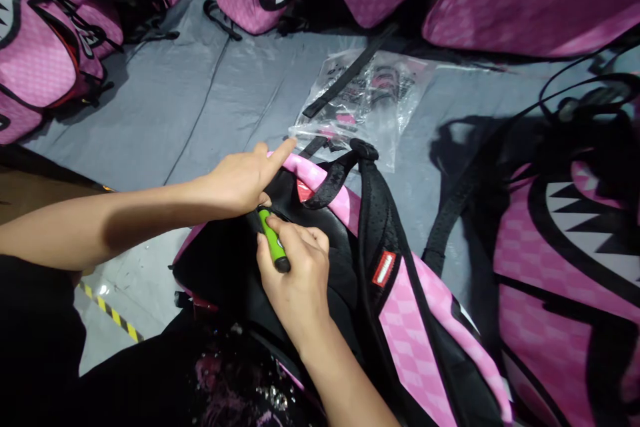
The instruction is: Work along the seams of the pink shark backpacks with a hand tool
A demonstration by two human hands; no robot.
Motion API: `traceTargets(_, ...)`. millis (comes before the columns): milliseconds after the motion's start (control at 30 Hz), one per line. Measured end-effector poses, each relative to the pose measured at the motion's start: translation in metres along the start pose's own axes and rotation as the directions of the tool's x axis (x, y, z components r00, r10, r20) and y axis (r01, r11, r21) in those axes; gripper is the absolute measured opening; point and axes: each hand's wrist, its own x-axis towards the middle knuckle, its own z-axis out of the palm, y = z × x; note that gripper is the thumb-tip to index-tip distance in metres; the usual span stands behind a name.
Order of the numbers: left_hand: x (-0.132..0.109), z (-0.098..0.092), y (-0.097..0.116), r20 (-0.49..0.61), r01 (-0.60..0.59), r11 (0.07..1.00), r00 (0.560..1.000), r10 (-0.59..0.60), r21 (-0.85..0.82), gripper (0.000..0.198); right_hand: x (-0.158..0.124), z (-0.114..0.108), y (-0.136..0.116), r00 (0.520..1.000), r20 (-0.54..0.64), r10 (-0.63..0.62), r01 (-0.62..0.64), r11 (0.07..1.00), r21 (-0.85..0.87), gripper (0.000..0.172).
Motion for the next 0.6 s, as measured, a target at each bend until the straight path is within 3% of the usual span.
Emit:
traceTargets(333,-0.0037,-0.0072,0.0030,0.020,0.009,1.000,1.000,-0.009,0.006,0.094,0.0000,-0.0031,-0.0008,1.000,-0.006,0.031,-0.031,0.999,0.011,0.014)
traceTargets(600,-0.0090,0.0001,0.0007,-0.048,-0.013,0.999,0.999,0.015,0.036,0.092,0.0030,0.0044,-0.0057,0.999,0.015,0.038,-0.039,0.999,0.031,0.014)
